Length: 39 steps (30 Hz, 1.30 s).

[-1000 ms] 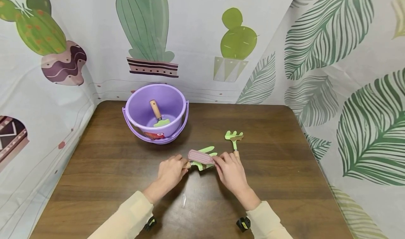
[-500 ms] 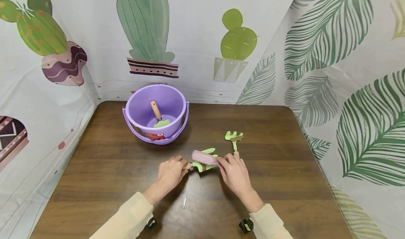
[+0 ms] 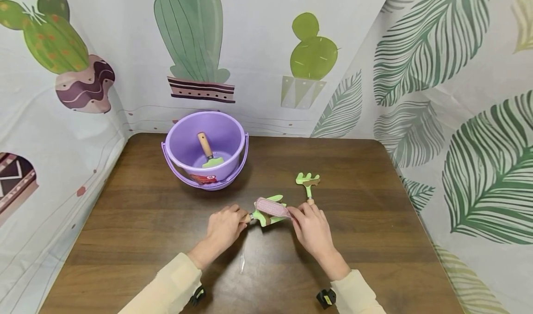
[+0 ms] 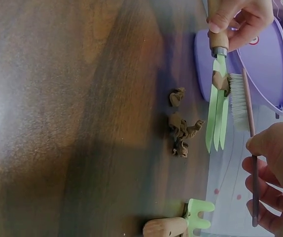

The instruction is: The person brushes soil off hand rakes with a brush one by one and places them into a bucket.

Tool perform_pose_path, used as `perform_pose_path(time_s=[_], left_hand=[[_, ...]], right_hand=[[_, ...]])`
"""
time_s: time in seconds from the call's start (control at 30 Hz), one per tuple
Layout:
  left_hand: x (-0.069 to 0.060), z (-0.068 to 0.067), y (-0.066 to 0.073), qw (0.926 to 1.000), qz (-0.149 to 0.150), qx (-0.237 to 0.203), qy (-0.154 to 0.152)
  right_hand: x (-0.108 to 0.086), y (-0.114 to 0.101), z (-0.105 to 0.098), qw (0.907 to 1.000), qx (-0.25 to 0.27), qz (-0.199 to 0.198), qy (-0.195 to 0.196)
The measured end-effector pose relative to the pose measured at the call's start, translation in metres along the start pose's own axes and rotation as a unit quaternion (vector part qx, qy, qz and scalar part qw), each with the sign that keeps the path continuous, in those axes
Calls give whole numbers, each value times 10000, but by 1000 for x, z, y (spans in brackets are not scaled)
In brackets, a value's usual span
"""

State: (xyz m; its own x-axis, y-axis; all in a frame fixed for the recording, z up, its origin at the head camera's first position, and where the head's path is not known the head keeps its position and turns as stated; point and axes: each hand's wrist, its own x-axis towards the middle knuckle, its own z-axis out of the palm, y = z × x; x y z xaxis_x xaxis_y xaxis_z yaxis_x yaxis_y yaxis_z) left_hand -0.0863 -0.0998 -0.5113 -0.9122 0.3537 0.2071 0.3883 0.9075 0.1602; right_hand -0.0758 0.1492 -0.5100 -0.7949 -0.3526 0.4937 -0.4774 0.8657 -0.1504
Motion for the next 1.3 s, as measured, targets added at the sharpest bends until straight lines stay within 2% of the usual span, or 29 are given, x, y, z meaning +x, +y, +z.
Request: perform_pose_path(time_s=[0.33, 0.6, 0.97, 1.3], left_hand=[[-2, 2, -1, 10000, -46, -64, -1], [0, 4, 3, 10000, -28, -16, -45], [1, 5, 3, 10000, -63, 38, 14], [1, 4, 5, 9999, -75, 53, -95]], right_hand=[[-4, 3, -1, 9997, 182, 170, -85], [2, -3, -3, 9991, 380, 109, 178], [8, -13, 5, 9990, 234, -364, 80], [4, -9, 2, 9999, 116, -81, -24]])
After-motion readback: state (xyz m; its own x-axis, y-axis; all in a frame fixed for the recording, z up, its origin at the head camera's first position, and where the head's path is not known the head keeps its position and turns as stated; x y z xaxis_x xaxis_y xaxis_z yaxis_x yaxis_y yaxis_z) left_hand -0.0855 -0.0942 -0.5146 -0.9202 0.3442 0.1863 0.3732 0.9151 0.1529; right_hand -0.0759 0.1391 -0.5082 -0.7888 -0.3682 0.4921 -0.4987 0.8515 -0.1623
